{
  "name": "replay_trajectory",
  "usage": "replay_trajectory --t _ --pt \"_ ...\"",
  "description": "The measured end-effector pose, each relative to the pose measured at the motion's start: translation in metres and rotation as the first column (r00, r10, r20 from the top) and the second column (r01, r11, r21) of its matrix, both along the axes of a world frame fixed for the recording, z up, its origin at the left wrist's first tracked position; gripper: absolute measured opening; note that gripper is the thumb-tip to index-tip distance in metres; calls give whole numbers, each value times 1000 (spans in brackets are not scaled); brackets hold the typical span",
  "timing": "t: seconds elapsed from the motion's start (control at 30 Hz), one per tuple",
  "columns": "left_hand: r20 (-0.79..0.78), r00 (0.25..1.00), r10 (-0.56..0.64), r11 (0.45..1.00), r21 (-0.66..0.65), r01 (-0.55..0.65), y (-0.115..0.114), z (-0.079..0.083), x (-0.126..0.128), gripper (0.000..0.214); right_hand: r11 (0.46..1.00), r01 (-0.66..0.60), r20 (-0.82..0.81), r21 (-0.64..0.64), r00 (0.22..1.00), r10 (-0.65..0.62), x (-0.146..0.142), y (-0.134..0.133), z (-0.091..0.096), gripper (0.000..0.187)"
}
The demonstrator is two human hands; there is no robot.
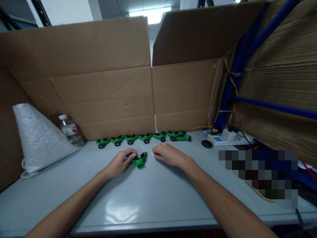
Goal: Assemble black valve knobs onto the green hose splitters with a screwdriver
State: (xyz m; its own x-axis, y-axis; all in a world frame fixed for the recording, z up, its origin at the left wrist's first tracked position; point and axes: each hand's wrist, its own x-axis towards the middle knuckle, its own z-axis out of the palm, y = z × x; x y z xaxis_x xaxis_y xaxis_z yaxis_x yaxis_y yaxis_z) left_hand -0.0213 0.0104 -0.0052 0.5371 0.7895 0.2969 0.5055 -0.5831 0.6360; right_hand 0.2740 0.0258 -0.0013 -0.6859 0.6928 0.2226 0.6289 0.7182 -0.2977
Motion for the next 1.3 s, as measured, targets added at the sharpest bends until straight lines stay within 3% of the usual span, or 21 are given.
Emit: replay_trajectory --t 0.23,0.7,0.83,1.03,1.3 --pt "-33 999 -13 1000 22 14 -4 1 2 39 999 31 -1 45 1000 -31 -2 -2 0 16" --pt "-115 993 -24 997 70 32 -14 10 4 41 966 249 132 63 958 -256 -1 0 -3 18" --pt "-192 980 -56 991 108 78 -18 11 3 41 972 228 148 54 961 -233 0 -1 -1 23" --pt "-247 969 -17 992 118 47 -19 7 1 72 987 154 130 42 979 -158 1 -1 -1 26" --pt "-293 956 15 982 183 41 -17 8 2 34 997 37 13 75 999 -38 0 2 -5 26"
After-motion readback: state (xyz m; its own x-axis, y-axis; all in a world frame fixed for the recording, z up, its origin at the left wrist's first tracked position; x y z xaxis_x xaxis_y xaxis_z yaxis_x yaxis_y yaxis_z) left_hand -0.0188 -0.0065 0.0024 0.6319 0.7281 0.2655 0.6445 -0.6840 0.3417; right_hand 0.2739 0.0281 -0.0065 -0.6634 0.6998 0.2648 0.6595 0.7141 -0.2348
